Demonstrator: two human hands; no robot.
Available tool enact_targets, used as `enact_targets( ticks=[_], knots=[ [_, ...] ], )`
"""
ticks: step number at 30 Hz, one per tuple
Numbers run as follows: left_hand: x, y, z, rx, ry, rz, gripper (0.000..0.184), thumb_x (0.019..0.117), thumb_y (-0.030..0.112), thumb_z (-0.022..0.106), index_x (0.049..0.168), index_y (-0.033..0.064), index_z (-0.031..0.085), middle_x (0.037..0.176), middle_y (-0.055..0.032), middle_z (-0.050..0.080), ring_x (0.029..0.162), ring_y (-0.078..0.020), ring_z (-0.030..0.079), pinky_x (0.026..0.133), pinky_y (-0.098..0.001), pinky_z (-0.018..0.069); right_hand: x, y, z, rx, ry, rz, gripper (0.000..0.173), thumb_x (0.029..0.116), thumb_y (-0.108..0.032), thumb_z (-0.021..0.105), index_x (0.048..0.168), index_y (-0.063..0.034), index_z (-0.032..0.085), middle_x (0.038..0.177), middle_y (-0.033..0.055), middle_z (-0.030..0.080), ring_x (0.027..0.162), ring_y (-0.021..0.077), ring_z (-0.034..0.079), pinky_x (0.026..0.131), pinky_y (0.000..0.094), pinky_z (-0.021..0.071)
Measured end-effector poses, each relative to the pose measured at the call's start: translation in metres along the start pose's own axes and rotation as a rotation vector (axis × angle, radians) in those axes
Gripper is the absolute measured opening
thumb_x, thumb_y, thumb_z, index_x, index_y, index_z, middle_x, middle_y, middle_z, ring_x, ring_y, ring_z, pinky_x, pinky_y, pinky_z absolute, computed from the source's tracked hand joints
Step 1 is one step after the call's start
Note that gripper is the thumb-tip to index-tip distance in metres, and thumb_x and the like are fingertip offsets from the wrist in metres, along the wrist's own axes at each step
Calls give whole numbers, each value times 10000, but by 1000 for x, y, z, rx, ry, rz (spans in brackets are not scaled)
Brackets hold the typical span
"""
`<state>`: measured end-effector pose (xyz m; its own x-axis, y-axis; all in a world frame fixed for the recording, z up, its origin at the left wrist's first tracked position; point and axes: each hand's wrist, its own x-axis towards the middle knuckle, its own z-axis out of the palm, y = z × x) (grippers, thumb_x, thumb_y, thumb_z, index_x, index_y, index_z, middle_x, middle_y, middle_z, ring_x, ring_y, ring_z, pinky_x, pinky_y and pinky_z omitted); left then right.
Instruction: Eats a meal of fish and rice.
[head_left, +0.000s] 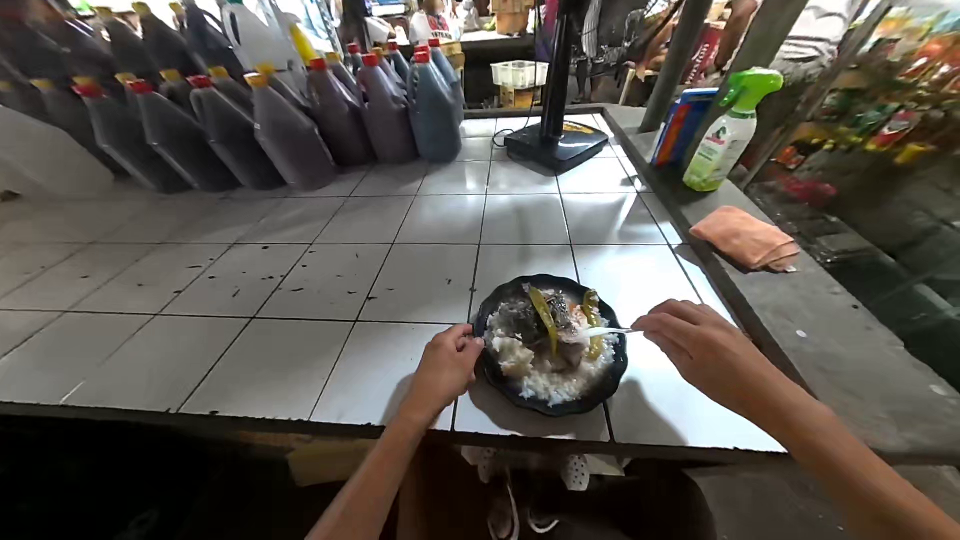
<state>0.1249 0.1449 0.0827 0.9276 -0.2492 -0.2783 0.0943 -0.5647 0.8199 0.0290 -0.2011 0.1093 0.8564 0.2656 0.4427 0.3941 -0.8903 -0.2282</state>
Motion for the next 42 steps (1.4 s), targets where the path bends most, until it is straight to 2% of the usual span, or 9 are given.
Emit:
enact_targets(
  ticks=[7,12,18,25,30,33,36,38,42],
  knots=[
    [44,10,-12,167,-23,63,370,1083,219,471,1399,69,590,966,-108,663,714,-163,604,681,-352,532,10,10,17,-13,20,-106,252,1015,-119,530,1082,-163,768,1031,68,722,906,256,681,797,441,550],
    [73,9,-24,211,-96,181,377,1059,230,528,1370,42,629,1242,-176,688,1125,-252,668,1024,-464,499,28,7,24,-36,-18,-226,291,972,-33,539,1068,-182,769,1016,38,734,871,242,681,754,431,542],
    [85,16,-36,296,-135,169,375,1051,307,563,1336,85,665,1193,-160,691,1065,-251,662,981,-471,504,45,5,30,-38,-199,-282,358,912,37,562,1070,-198,780,985,27,742,867,242,696,725,453,536],
    [124,25,-45,95,265,286,289,1060,273,567,1115,38,725,960,-129,698,851,-235,651,811,-472,533,56,13,14,36,-124,-273,312,952,-43,541,1044,-206,791,992,17,735,862,217,678,758,436,528],
    [160,44,-36,56,422,380,279,1074,229,536,1055,21,721,851,-109,669,725,-199,605,706,-420,515,59,20,35,57,-239,-280,307,940,-45,568,1035,-227,796,954,-6,735,865,212,677,771,463,520],
    [172,43,-31,128,514,414,263,1070,206,536,1041,25,724,814,-101,658,694,-201,601,681,-420,516,68,20,29,111,-342,-176,236,946,-151,601,1031,-223,808,913,-9,733,862,205,657,800,478,485],
    [169,32,-31,256,535,481,256,1061,196,544,1053,24,732,858,-104,680,723,-206,630,686,-427,544,74,22,24,249,-517,27,223,970,-193,607,1076,-161,801,1001,45,755,918,215,682,860,501,502],
    [166,29,-32,297,558,541,249,1052,189,556,1027,20,736,851,-101,674,716,-199,625,675,-418,538,80,31,21,370,-593,122,219,1000,-192,588,1072,-134,787,1020,45,753,897,159,704,829,422,578],
    [164,28,-25,386,543,665,244,1039,184,567,1018,17,743,851,-109,683,732,-220,652,683,-439,562,93,43,4,463,-773,254,193,1020,-199,601,1089,-129,768,955,15,728,804,87,645,753,332,540]
  ],
)
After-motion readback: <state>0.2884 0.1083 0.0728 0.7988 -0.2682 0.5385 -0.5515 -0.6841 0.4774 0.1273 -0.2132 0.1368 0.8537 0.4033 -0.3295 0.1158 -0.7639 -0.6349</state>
